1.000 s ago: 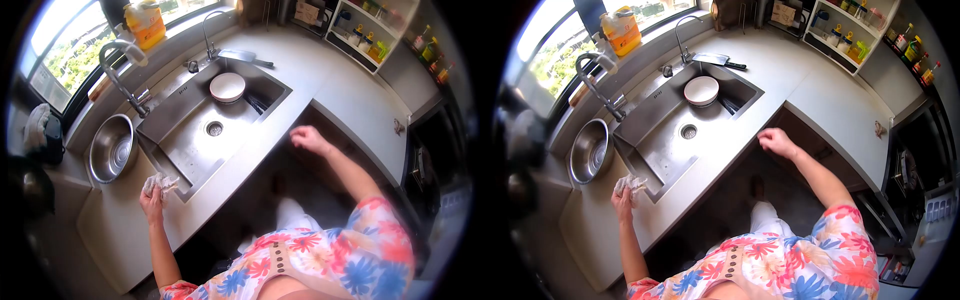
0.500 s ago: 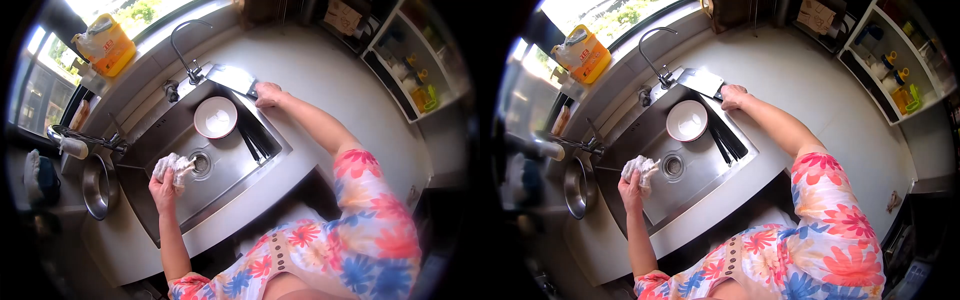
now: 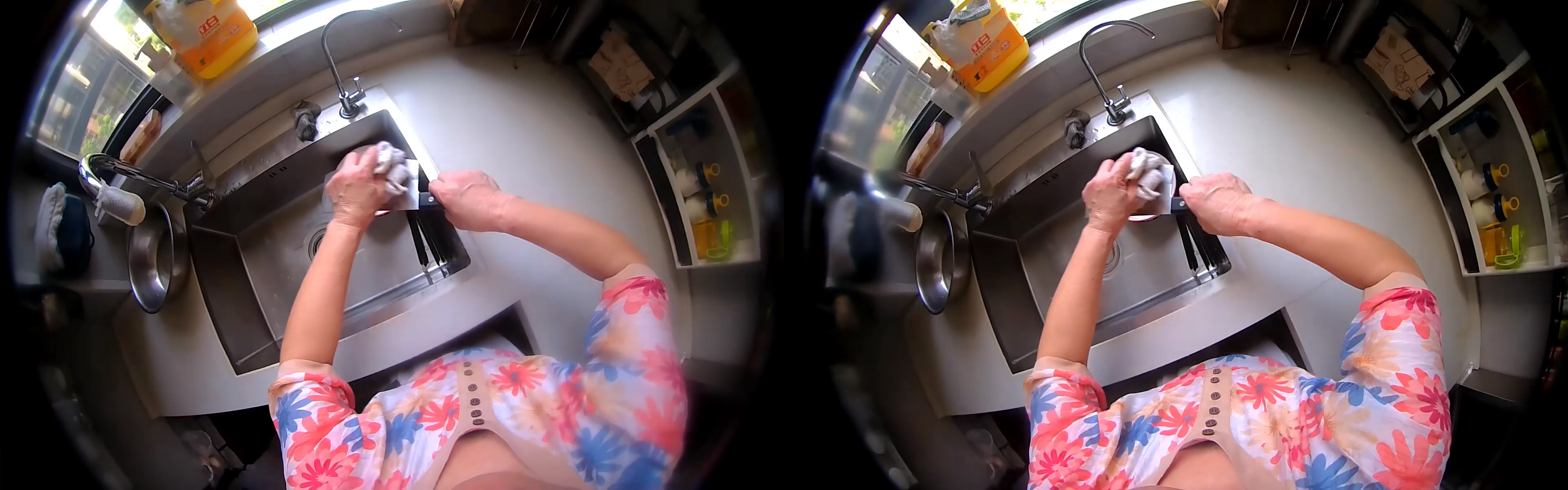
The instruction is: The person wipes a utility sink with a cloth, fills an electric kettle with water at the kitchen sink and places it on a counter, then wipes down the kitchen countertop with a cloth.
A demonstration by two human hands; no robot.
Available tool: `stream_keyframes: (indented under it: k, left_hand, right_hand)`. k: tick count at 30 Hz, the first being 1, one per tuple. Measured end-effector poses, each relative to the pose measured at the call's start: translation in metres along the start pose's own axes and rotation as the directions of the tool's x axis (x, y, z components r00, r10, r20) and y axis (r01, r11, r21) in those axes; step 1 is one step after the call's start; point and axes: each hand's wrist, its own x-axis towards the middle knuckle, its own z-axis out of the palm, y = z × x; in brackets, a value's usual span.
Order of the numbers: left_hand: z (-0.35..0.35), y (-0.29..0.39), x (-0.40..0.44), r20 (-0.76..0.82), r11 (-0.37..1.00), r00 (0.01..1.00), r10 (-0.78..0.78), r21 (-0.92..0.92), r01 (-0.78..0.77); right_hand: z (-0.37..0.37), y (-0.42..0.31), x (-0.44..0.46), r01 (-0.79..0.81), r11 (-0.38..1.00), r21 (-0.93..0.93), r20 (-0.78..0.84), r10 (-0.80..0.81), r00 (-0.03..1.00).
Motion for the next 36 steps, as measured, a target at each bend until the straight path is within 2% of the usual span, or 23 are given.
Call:
stream_keyframes:
  k: [1, 3, 4, 5, 7, 8, 9, 11, 13, 14, 15, 17, 20, 22, 24, 25, 27, 28, 29, 30, 31, 33, 36]
  left_hand:
    - [-0.001, -0.026, 0.000, 0.020, 0.987, 0.999, -0.037, 0.158, 0.033]
    - [0.001, -0.097, -0.003, -0.081, 0.973, 0.987, -0.141, 0.171, 0.153]
    - [-0.011, -0.116, -0.005, -0.093, 0.958, 0.958, -0.272, 0.067, 0.279]
    - [-0.027, -0.121, -0.007, -0.151, 0.910, 0.899, -0.412, -0.117, 0.398]
    - [-0.040, -0.134, -0.015, -0.211, 0.794, 0.823, -0.527, -0.468, 0.388]
    - [-0.042, -0.130, -0.020, -0.211, 0.752, 0.814, -0.541, -0.555, 0.356]
    - [-0.043, -0.121, -0.024, -0.212, 0.705, 0.805, -0.555, -0.633, 0.319]
    - [-0.049, -0.050, -0.030, -0.124, 0.495, 0.869, -0.478, -0.856, 0.150]
    - [-0.025, -0.014, -0.047, -0.252, 0.787, 0.955, -0.160, -0.616, -0.031]
    - [-0.024, 0.010, -0.052, -0.230, 0.895, 0.972, 0.039, -0.426, -0.136]
    - [-0.025, 0.026, -0.053, -0.167, 0.937, 0.958, 0.232, -0.226, -0.266]
    - [-0.018, 0.024, -0.046, -0.234, 0.926, 0.930, 0.282, -0.186, -0.328]
    - [-0.004, -0.009, -0.017, -0.368, 0.963, 0.917, 0.153, -0.155, -0.222]
    - [0.000, -0.029, -0.003, -0.350, 0.976, 0.937, 0.026, -0.196, -0.100]
    - [0.008, -0.024, 0.003, -0.329, 0.979, 0.944, 0.029, -0.183, -0.093]
    - [0.017, -0.021, 0.004, -0.319, 0.974, 0.947, 0.034, -0.202, -0.104]
    - [0.035, 0.001, 0.006, -0.264, 0.961, 0.961, 0.083, -0.235, -0.148]
    - [0.043, 0.015, 0.008, -0.205, 0.958, 0.973, 0.102, -0.244, -0.152]
    - [0.052, 0.031, 0.011, -0.147, 0.955, 0.982, 0.117, -0.254, -0.152]
    - [0.061, 0.047, 0.015, -0.102, 0.960, 0.984, 0.145, -0.226, -0.165]
    - [0.071, 0.062, 0.019, -0.058, 0.964, 0.984, 0.170, -0.198, -0.178]
    - [0.096, 0.083, 0.022, 0.039, 0.960, 0.972, 0.234, -0.165, -0.224]
    - [0.126, 0.092, 0.018, -0.018, 0.971, 0.977, 0.211, -0.113, -0.212]
  right_hand:
    - [-0.001, 0.003, -0.008, 0.011, 1.000, 0.006, 0.000, -0.011, 1.000]
    - [-0.005, 0.012, -0.023, 0.035, 0.999, 0.004, -0.006, -0.035, 0.999]
    - [-0.005, 0.015, -0.032, 0.069, 0.997, 0.037, -0.064, -0.067, 0.996]
    - [-0.001, 0.019, -0.037, -0.001, 0.942, 0.335, -0.007, 0.004, 1.000]
    - [0.009, 0.023, -0.042, -0.173, 0.573, 0.801, 0.156, 0.078, 0.985]
    - [0.008, 0.017, -0.044, -0.393, 0.115, 0.912, 0.390, 0.046, 0.920]
    - [0.014, 0.010, -0.044, -0.420, -0.138, 0.897, 0.423, -0.007, 0.906]
    - [0.029, 0.002, -0.038, -0.398, -0.510, 0.762, 0.362, -0.174, 0.916]
    - [0.040, -0.004, -0.032, -0.442, -0.599, 0.668, 0.353, -0.267, 0.897]
    - [0.042, -0.007, -0.031, -0.460, -0.636, 0.619, 0.344, -0.308, 0.887]
    - [0.040, -0.010, -0.032, -0.501, -0.619, 0.605, 0.337, -0.371, 0.865]
    - [0.035, -0.009, -0.041, -0.507, -0.635, 0.583, 0.283, -0.426, 0.859]
    - [0.021, 0.002, -0.061, -0.458, -0.662, 0.594, 0.223, -0.411, 0.884]
    - [0.000, 0.015, -0.078, -0.424, -0.546, 0.722, 0.315, -0.286, 0.905]
    - [-0.014, 0.036, -0.098, -0.331, -0.440, 0.835, 0.328, -0.086, 0.941]
    - [-0.022, 0.053, -0.107, -0.247, -0.305, 0.920, 0.274, 0.047, 0.961]
    - [-0.065, 0.080, -0.118, -0.252, 0.223, 0.942, 0.161, 0.361, 0.919]
    - [-0.087, 0.099, -0.121, -0.278, 0.476, 0.834, 0.051, 0.436, 0.899]
    - [-0.104, 0.123, -0.126, -0.304, 0.748, 0.590, -0.148, 0.470, 0.870]
    - [-0.133, 0.138, -0.128, -0.414, 0.871, 0.263, -0.256, 0.477, 0.841]
    - [-0.156, 0.154, -0.131, -0.435, 0.896, -0.085, -0.379, 0.375, 0.846]
    - [-0.192, 0.200, -0.133, -0.470, 0.771, -0.430, -0.492, 0.236, 0.838]
    - [-0.247, 0.253, -0.126, -0.614, 0.592, -0.522, -0.526, 0.343, 0.778]
